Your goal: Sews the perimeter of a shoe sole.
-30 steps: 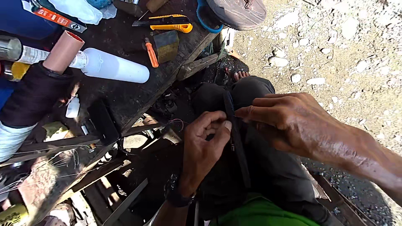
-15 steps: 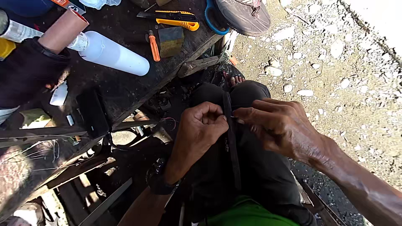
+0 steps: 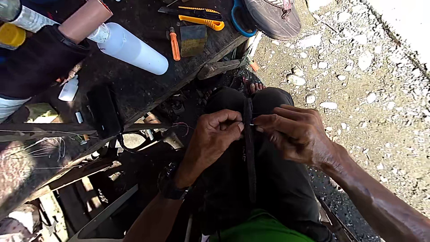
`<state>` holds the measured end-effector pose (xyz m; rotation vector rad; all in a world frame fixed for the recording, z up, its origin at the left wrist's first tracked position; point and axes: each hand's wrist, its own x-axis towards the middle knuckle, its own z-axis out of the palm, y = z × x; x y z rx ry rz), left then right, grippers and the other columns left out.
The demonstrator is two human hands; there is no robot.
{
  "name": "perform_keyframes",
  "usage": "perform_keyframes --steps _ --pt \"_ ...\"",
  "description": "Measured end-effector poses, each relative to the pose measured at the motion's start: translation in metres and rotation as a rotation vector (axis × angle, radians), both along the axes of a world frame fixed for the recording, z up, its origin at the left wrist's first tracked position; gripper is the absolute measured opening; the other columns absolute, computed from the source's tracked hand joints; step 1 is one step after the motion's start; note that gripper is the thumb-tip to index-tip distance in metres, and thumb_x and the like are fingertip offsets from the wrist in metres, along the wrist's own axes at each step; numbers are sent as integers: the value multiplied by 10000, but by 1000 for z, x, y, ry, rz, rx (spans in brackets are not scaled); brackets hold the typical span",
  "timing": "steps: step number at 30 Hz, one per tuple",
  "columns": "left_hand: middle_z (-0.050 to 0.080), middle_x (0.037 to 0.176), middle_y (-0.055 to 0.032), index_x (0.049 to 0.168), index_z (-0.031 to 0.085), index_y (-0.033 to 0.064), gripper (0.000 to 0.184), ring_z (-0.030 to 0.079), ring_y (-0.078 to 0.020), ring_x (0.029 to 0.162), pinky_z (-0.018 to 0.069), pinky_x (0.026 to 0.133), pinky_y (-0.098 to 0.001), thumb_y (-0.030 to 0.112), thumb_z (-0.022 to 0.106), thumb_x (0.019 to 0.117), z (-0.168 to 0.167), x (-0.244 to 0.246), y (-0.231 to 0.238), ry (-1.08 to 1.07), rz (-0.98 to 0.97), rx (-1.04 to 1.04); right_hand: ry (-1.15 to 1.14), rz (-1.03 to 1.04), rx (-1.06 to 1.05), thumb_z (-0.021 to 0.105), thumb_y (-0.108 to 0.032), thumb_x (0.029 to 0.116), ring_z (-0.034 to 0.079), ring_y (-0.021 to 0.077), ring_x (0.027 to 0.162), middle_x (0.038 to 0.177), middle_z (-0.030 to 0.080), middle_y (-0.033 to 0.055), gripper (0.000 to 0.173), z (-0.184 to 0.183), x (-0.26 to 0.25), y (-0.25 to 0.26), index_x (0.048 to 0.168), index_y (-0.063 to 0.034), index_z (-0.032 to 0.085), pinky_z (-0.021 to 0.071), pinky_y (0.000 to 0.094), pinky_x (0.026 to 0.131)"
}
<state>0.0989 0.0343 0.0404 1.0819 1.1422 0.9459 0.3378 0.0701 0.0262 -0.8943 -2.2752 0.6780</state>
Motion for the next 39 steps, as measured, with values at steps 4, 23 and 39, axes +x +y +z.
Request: perform_keyframes --steps 4,23,39 --pt "728 874 -110 1002 711 -23 85 728 -192 769 639 762 -342 -2 644 954 -1 -2 0 -48 -14 -4 5 -2 22 567 -270 1019 595 91 666 757 677 -17 256 -1 -3 1 1023 -145 790 431 270 543" --pt "629 1195 -61 997 741 66 95 649 -117 982 593 775 -248 126 743 924 -13 -12 4 355 12 477 -185 -5 120 537 -329 1060 615 151 688 788 663 -13 270 15 3 0 1045 -177 760 449 309 537" --pt "665 973 -79 953 719 -14 72 661 -102 880 586 762 -225 56 719 937 -5 15 -88 -136 -276 113 -135 -29 109 556 -301 1045 626 140 707 802 682 -20 254 10 3 -2 1046 -175 776 458 306 549"
